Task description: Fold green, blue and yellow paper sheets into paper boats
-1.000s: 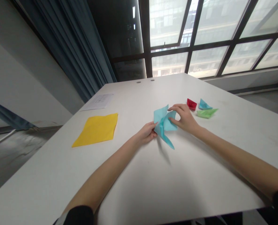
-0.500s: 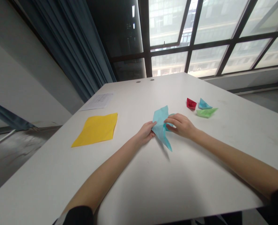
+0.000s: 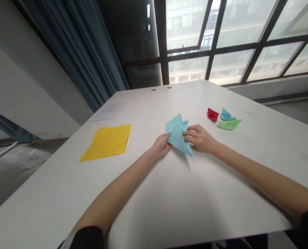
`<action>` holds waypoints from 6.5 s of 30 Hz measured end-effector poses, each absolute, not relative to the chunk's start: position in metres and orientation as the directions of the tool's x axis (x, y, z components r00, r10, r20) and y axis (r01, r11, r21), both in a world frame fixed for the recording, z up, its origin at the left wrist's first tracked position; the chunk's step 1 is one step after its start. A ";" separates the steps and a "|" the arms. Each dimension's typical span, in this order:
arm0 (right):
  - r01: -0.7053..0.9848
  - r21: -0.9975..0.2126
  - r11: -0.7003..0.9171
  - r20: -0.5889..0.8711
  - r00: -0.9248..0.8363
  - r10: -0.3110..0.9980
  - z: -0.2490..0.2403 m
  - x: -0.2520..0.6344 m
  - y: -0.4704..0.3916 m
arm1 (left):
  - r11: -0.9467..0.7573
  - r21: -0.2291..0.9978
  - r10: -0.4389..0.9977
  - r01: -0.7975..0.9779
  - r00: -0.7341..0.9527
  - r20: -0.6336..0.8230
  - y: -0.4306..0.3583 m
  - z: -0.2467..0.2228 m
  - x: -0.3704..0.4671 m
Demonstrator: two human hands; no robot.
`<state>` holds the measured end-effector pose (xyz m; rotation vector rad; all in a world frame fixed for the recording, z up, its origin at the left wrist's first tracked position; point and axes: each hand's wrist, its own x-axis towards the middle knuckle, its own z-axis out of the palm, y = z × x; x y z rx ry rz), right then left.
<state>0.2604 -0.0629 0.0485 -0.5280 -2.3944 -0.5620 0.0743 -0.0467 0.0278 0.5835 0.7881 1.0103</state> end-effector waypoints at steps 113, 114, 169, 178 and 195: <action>0.376 -0.839 0.393 0.361 -0.156 0.919 0.033 0.249 -0.053 | 0.048 0.824 0.994 -0.564 -0.056 -0.096 -0.053 0.023 0.081; 0.358 -0.858 0.367 0.370 -0.062 0.927 0.031 0.249 -0.053 | 0.017 0.816 0.994 -0.578 -0.079 -0.076 -0.052 0.023 0.080; -0.120 -0.966 0.231 0.235 -0.019 0.972 0.022 0.246 -0.051 | 0.070 0.948 0.979 -0.309 0.203 -0.006 -0.047 0.014 0.073; 0.085 -0.967 0.240 0.236 -0.059 0.970 0.018 0.245 -0.051 | 0.038 0.901 0.998 -0.431 0.058 -0.014 -0.042 0.018 0.070; 0.488 -0.702 0.518 0.535 -0.118 0.837 0.025 0.254 -0.052 | -0.457 0.882 0.888 0.116 0.111 0.446 -0.053 0.041 0.064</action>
